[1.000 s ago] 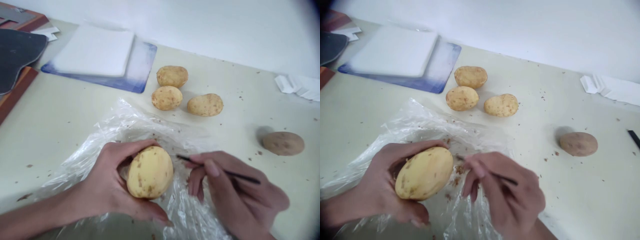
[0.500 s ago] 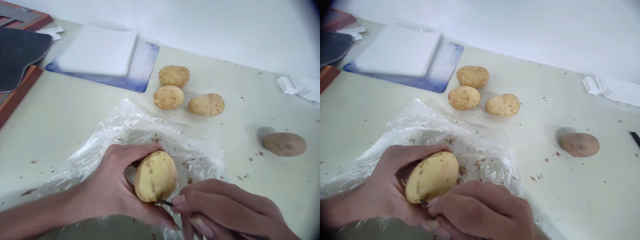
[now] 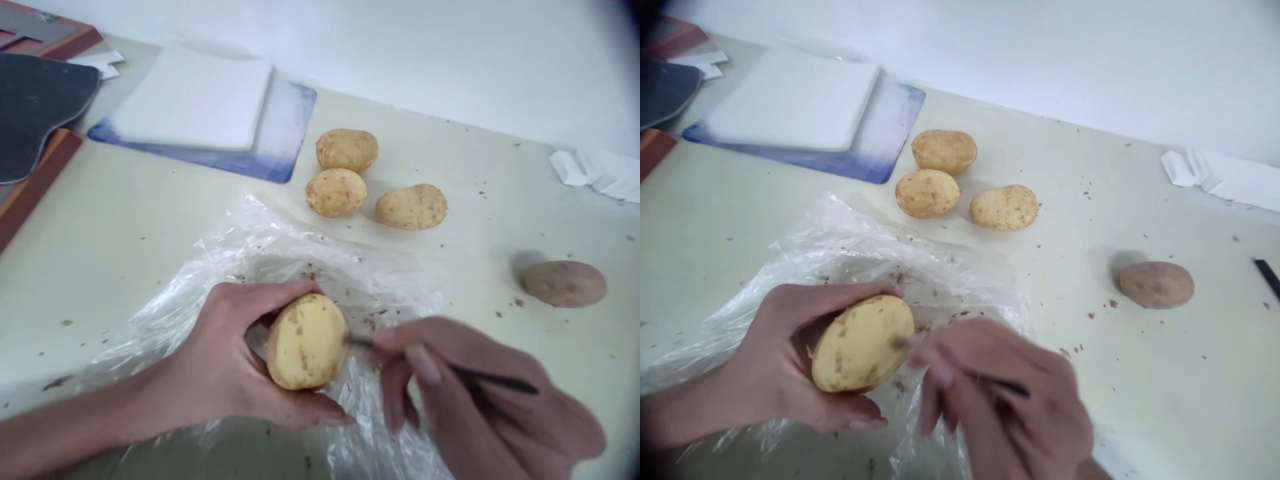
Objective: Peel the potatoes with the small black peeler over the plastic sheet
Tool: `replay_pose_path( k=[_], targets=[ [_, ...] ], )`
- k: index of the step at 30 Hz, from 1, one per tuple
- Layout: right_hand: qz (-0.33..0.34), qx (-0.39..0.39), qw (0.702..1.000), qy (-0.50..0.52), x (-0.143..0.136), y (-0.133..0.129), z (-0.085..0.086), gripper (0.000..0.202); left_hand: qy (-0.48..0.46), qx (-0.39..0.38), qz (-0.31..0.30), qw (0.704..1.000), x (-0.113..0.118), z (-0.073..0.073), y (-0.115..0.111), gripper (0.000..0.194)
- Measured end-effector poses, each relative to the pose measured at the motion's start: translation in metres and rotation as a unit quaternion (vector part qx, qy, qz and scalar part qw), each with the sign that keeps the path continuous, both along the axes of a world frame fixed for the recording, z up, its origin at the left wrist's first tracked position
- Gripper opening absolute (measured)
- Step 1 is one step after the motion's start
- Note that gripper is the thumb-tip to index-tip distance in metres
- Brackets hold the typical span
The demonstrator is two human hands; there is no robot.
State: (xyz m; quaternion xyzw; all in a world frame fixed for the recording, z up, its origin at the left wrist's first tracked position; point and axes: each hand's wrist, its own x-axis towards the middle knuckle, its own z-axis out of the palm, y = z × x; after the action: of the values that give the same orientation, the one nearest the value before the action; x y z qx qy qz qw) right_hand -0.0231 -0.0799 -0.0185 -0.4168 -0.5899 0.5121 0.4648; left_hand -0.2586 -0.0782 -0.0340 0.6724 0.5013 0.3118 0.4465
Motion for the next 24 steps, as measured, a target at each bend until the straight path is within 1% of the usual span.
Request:
replay_pose_path(
  k=[2, 3, 4, 5, 7, 9, 10, 11, 12, 13, 16, 17, 18, 19, 21, 24],
  targets=[
    [-0.110, 0.002, 0.994, -0.006, 0.005, 0.007, -0.005, 0.021, -0.007, 0.013, 0.010, 1.000, 0.000, 0.001, 0.001, 0.068],
    [-0.139, 0.010, 0.990, 0.023, 0.007, 0.009, -0.006, 0.022, -0.013, 0.017, 0.012, 1.000, 0.000, 0.002, 0.001, 0.068],
    [-0.144, 0.007, 0.988, 0.053, 0.009, 0.010, -0.006, 0.024, -0.023, 0.015, 0.013, 1.000, 0.000, 0.002, 0.001, 0.070],
    [-0.118, 0.000, 0.989, 0.086, 0.010, 0.009, -0.005, 0.025, -0.039, 0.010, 0.017, 0.999, 0.001, 0.001, 0.001, 0.071],
    [-0.035, -0.028, 0.990, 0.137, 0.008, 0.003, -0.003, 0.026, -0.079, -0.011, 0.025, 0.996, 0.001, 0.000, 0.002, 0.074],
    [0.041, -0.054, 0.983, 0.171, 0.004, -0.003, -0.001, 0.024, -0.116, -0.037, 0.031, 0.992, 0.001, -0.001, 0.002, 0.075],
    [0.064, -0.060, 0.980, 0.180, 0.002, -0.005, -0.001, 0.024, -0.125, -0.048, 0.029, 0.991, 0.001, -0.001, 0.002, 0.075],
    [0.072, -0.062, 0.979, 0.181, 0.000, -0.005, -0.002, 0.024, -0.124, -0.057, 0.023, 0.990, 0.001, -0.001, 0.003, 0.075],
    [0.067, -0.058, 0.981, 0.170, -0.001, -0.004, -0.004, 0.024, -0.118, -0.060, 0.017, 0.991, 0.001, -0.001, 0.003, 0.076],
    [0.048, -0.050, 0.986, 0.152, -0.001, -0.001, -0.006, 0.024, -0.110, -0.058, 0.012, 0.992, 0.000, 0.000, 0.003, 0.078],
    [-0.072, -0.022, 0.992, 0.100, 0.005, 0.012, -0.013, 0.022, -0.086, -0.020, 0.025, 0.996, -0.001, 0.001, 0.005, 0.087],
    [-0.103, -0.016, 0.990, 0.096, 0.008, 0.015, -0.013, 0.022, -0.079, -0.004, 0.032, 0.996, -0.001, 0.002, 0.006, 0.089],
    [-0.119, -0.010, 0.987, 0.103, 0.011, 0.017, -0.013, 0.023, -0.075, 0.010, 0.039, 0.996, -0.002, 0.002, 0.006, 0.090],
    [-0.120, -0.004, 0.986, 0.117, 0.014, 0.018, -0.013, 0.025, -0.075, 0.020, 0.044, 0.996, -0.002, 0.002, 0.006, 0.090],
    [-0.091, 0.007, 0.986, 0.139, 0.018, 0.017, -0.010, 0.028, -0.092, 0.028, 0.045, 0.994, -0.001, 0.003, 0.005, 0.089],
    [-0.059, 0.008, 0.988, 0.144, 0.020, 0.014, -0.009, 0.028, -0.134, 0.026, 0.059, 0.989, -0.002, 0.002, 0.002, 0.090]
  ],
)
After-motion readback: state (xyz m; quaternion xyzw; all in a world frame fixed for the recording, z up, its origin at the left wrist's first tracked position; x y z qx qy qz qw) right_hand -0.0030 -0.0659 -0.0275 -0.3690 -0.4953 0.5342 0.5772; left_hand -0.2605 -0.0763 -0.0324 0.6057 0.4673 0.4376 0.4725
